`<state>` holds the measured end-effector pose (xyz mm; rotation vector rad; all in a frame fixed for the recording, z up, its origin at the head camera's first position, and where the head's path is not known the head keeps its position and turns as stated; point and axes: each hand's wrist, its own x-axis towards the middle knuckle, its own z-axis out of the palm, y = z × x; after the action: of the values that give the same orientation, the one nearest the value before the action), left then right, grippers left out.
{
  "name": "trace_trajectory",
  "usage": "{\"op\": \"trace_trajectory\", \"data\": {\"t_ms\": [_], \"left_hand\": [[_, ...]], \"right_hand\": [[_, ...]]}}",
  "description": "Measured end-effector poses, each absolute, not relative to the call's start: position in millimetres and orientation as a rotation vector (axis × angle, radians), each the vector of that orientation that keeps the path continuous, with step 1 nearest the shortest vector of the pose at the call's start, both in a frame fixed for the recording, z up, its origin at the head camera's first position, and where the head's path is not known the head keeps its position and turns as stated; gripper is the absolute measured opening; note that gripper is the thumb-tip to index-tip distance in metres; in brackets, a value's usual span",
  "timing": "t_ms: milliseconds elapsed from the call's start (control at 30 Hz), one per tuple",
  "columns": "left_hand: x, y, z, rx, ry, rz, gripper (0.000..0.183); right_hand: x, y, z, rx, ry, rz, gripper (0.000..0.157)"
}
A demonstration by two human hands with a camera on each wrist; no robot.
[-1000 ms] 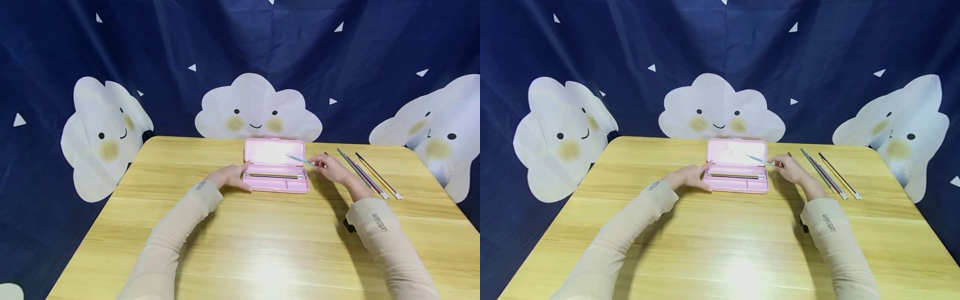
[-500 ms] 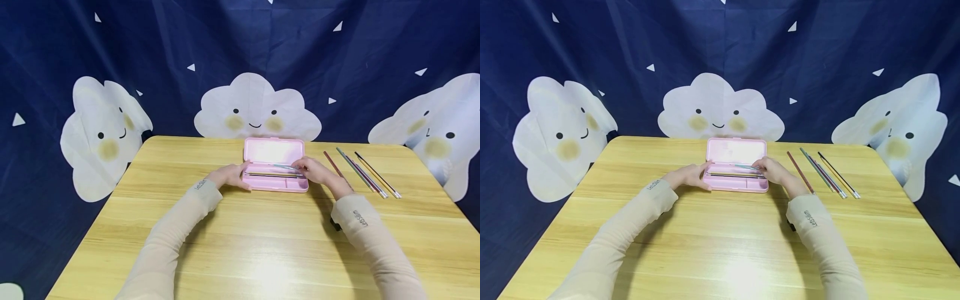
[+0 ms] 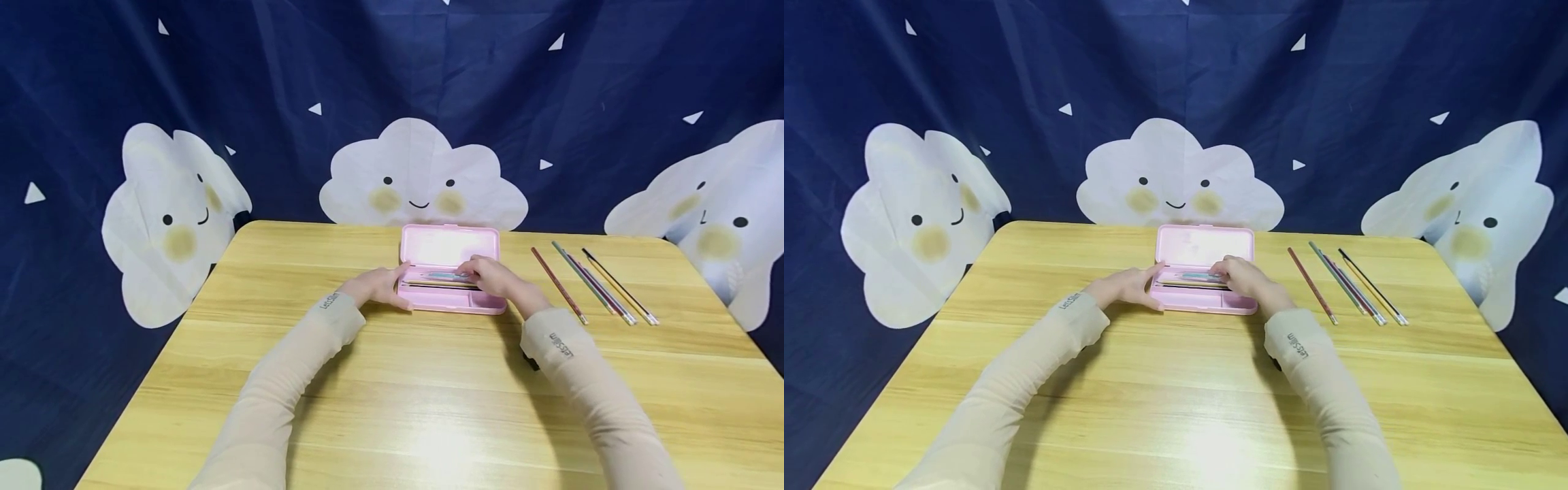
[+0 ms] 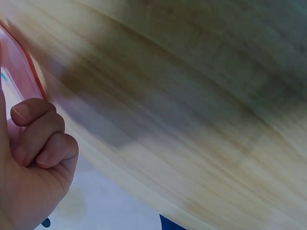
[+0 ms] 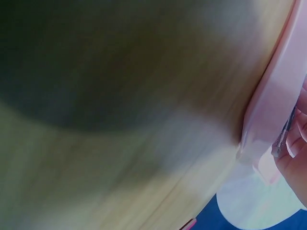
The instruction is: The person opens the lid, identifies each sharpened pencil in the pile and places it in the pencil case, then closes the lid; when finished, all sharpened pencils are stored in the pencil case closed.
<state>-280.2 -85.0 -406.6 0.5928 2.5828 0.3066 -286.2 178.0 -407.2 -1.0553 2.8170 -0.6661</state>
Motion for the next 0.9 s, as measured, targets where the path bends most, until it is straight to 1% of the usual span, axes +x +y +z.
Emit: {"op": "trace_trajectory", "data": {"t_ms": [333,467,700,900], "left_hand": [[-282,-85,-408,0.598,2.597,0.302,0.11],[-282,-85,-408,0.594,2.596,0.295,0.11],[-284,-84,-408,0.583,2.582,0.333,0.112],[-283,-85,-407,0.583,2.573,0.342,0.111]], "right_hand": [[-287,164,-410,-1.028,2.863,-0.538,0.031],[-287,161,-410,-1.029,2.882,-0.483,0.029],[-284,156,-408,-0.941,2.918,-0.317,0.028],[-282,154,-409,-1.0,2.888,-0.318,0.029]]}}
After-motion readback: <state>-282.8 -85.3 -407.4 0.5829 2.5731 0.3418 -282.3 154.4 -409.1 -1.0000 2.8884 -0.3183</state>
